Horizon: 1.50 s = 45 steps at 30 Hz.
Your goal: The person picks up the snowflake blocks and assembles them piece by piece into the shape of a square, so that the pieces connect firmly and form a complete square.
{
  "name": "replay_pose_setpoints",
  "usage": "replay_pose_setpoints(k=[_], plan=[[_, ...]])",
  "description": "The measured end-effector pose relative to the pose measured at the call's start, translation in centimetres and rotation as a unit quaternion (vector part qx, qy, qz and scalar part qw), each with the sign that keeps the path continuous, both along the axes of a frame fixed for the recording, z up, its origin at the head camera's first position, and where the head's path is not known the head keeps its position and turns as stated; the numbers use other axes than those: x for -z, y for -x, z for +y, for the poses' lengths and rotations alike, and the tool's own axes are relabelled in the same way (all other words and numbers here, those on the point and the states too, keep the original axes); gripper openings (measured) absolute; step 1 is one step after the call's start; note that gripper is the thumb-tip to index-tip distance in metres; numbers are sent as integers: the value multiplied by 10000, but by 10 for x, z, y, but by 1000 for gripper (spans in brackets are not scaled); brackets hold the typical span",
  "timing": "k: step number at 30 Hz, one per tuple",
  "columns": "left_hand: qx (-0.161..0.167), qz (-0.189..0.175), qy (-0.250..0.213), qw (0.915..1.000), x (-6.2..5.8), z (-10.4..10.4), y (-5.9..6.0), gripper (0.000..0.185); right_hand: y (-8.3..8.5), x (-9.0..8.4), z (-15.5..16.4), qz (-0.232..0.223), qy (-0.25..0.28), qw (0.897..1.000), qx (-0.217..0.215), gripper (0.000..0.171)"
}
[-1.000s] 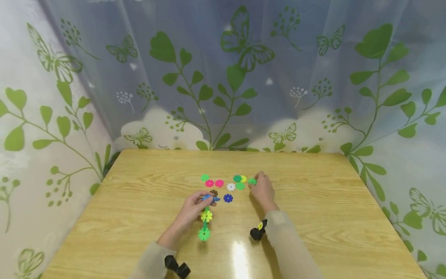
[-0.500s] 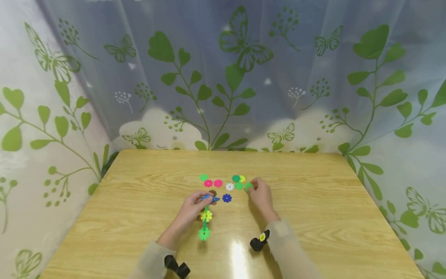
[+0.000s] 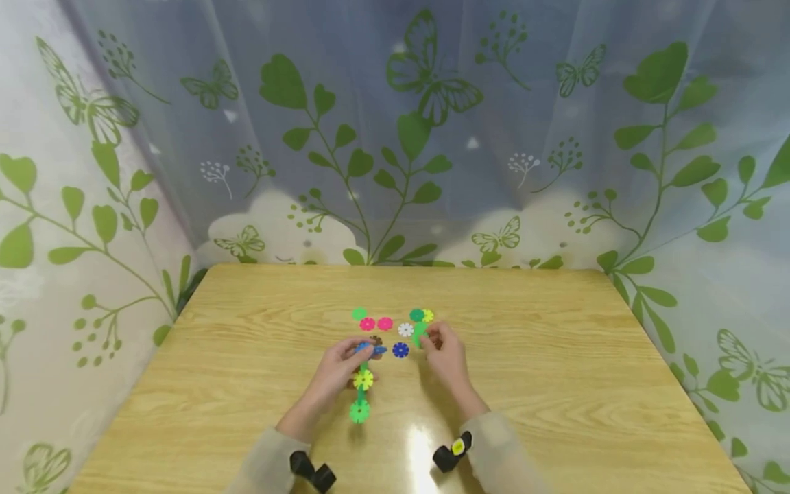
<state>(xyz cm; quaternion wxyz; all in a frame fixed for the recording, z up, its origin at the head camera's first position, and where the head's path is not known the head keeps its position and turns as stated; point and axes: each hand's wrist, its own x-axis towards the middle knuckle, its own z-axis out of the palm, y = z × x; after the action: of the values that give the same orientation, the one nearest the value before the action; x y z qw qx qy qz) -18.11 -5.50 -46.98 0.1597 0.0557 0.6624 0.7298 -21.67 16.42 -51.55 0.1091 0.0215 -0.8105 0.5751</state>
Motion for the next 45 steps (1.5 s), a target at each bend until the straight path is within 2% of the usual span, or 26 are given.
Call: replay_pose_setpoints(k=[3,8,11,15,19,22,28,31,34,40,45], plan=[[-21,-1,-73,10000,0,0,1,38,-6,-5,-7,169,347,9990,-214,10],[-22,-30,-189,9998,-1,1,3,36,-21,-28,-21,368,653,9958,-526,12],[-30,-55,-186,9998,-2,2,3,35,-31,-42,-29,194,692,9957,-591,12],[-101,-72,-138,9998,-4,3,1,35,-37,-49,-36,-116,875,9944,-578,12],[-137,-75,-50,9999,-1,3,2,35,-35,-40,-39,-178,1159,9915,-562,13],[-131,-62,-11,9999,7,3,6,36,-33,-34,-40,-222,1258,9899,-618,13],[-54,123,-44,9999,21,6,11,41,-41,-46,-45,-218,1234,9891,-767,12],[-36,243,12,9997,23,7,11,41,-43,-48,-47,-199,1196,9899,-730,13],[-89,336,87,9994,23,9,10,40,-42,-39,-48,-91,1168,9909,-659,13],[-171,492,335,9981,22,15,8,32,-37,-17,-52,76,839,9961,-256,14],[-134,549,665,9962,20,19,6,32,-36,-14,-57,212,770,9966,-177,15]])
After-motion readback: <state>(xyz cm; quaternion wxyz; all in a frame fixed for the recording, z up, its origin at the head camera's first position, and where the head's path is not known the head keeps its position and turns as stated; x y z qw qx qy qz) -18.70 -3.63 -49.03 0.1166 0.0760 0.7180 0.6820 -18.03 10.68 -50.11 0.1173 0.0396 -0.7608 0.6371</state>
